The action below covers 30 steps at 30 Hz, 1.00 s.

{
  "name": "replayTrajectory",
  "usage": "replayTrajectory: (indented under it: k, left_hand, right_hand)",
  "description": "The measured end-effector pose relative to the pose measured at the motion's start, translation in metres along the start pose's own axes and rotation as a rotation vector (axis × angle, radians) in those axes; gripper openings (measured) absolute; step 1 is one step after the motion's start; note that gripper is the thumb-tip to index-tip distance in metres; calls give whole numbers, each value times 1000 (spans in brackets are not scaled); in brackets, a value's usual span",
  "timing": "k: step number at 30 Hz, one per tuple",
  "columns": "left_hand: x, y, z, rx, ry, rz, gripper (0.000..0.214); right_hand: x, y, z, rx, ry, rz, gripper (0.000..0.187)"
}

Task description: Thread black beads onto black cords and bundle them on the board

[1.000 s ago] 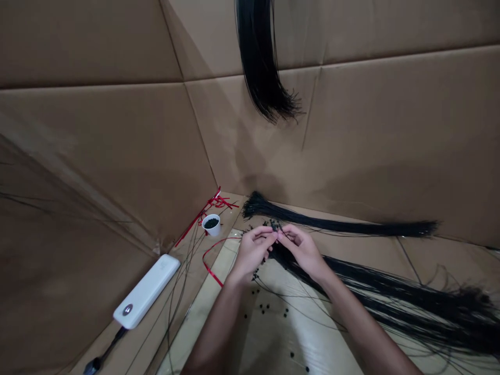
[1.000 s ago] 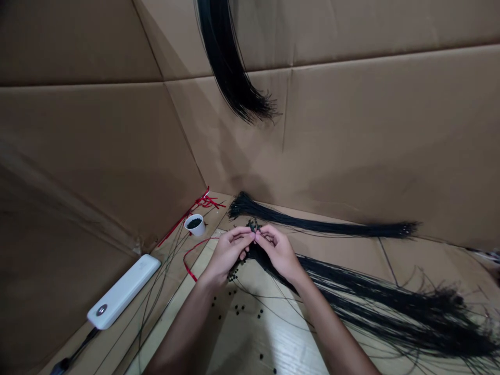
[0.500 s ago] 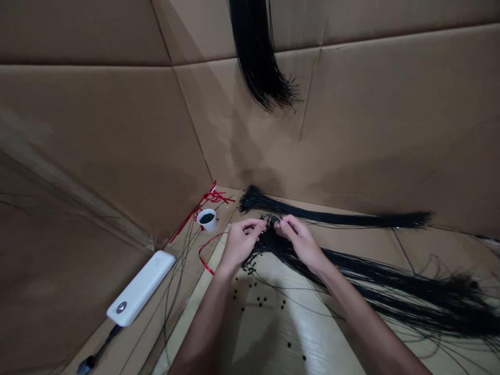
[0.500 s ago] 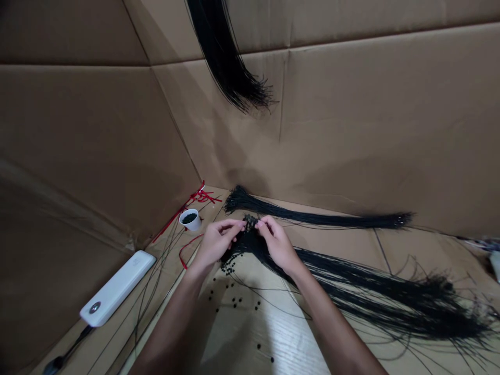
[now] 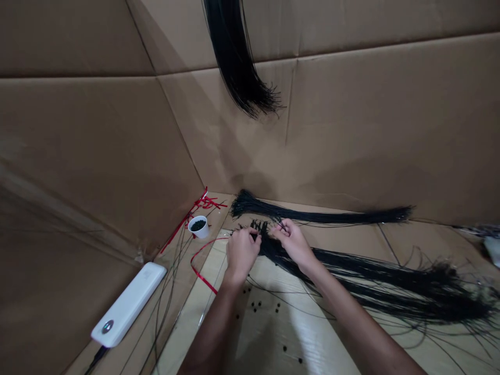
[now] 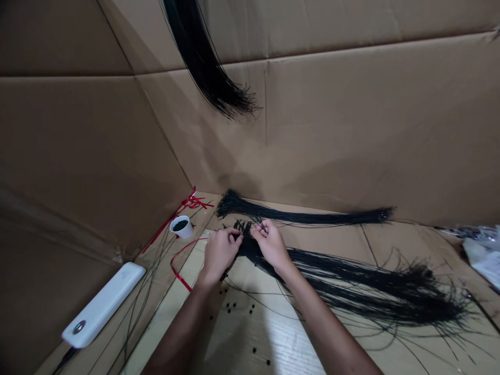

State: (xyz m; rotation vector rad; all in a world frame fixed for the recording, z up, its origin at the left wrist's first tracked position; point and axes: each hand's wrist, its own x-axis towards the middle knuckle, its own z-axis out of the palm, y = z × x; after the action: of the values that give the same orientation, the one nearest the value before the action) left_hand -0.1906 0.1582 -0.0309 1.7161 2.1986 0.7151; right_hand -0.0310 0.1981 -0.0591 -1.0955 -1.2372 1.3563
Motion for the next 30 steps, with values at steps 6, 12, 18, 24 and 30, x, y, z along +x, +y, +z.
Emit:
replayTrajectory:
  k: [6, 12, 18, 24, 30]
  left_hand:
    - [1, 3, 3, 18, 17, -85, 13]
    - [5, -1, 0, -60, -16, -103, 13]
    - [11, -12, -18, -119, -121, 55, 16]
    - [6, -17, -29, -58, -224, 309, 28]
    - [3, -16, -27, -48, -231, 372, 32]
  right_hand:
    - [-3, 3, 6, -44, -38, -4, 36]
    - [0, 7, 3, -115, -41, -37, 32]
    - [-5, 7, -1, -264, -130, -34, 19]
    - [-10, 9, 1, -376, -139, -41, 8]
    - [-4, 9, -7, -349, -17, -44, 14]
